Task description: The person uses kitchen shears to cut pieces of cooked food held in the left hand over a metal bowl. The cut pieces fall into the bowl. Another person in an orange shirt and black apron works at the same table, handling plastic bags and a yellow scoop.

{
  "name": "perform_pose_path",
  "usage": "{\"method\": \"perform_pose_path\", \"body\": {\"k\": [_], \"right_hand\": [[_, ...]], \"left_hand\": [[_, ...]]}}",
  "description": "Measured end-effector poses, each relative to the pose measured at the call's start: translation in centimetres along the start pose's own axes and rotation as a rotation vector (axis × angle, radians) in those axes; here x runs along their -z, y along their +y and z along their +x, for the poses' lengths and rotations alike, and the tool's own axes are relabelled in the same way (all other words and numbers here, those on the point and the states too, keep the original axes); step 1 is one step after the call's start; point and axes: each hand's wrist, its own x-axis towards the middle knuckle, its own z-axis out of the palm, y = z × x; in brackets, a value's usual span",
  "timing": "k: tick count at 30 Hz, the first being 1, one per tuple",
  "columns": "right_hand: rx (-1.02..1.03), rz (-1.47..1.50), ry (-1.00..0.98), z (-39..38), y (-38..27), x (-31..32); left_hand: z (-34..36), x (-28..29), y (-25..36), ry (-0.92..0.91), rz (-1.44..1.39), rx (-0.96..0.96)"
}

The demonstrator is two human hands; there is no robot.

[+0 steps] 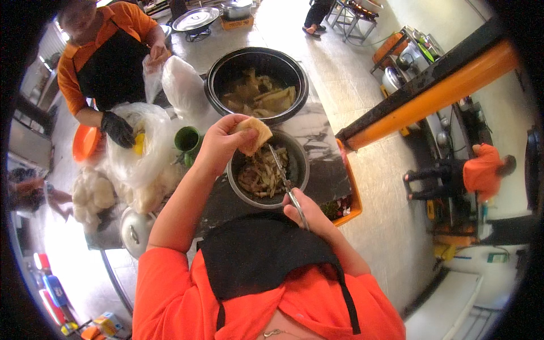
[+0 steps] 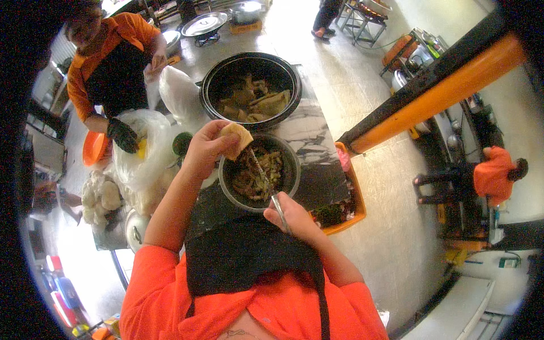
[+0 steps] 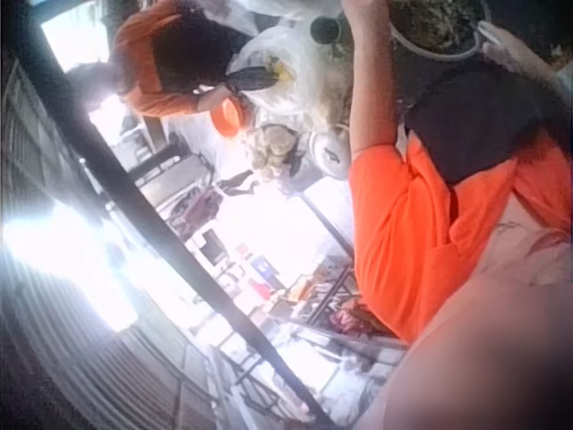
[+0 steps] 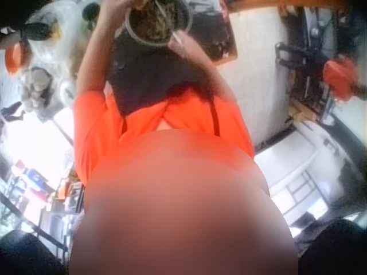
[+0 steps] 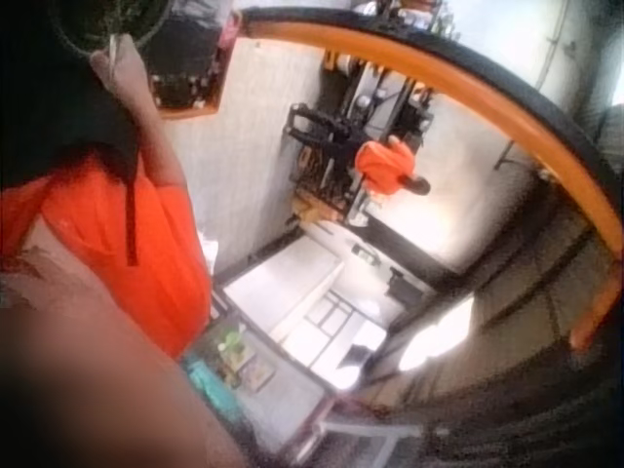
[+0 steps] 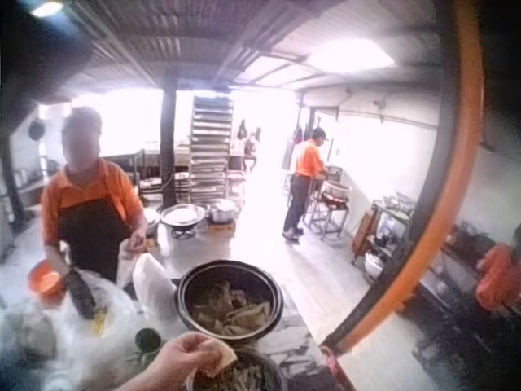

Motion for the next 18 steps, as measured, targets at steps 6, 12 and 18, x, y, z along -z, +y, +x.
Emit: {"method": "perform_pose_path", "body": {"k": [6, 12, 18], "right_hand": [[0.065, 0.018, 0.037, 0.4, -0.1, -0.4], [0.032, 0.074, 0.086, 0.6, 0.0, -0.7], [0.03, 0.068, 0.121, 0.2, 0.1, -1.0]], "left_hand": [[-0.7, -1.5, 1.4, -0.047, 0.212, -0.078], [-0.9, -1.8, 2.1, -0.178, 0.37, -0.11], [-0.9, -1.9, 2.8, -0.217, 0.303, -0.051]]}}
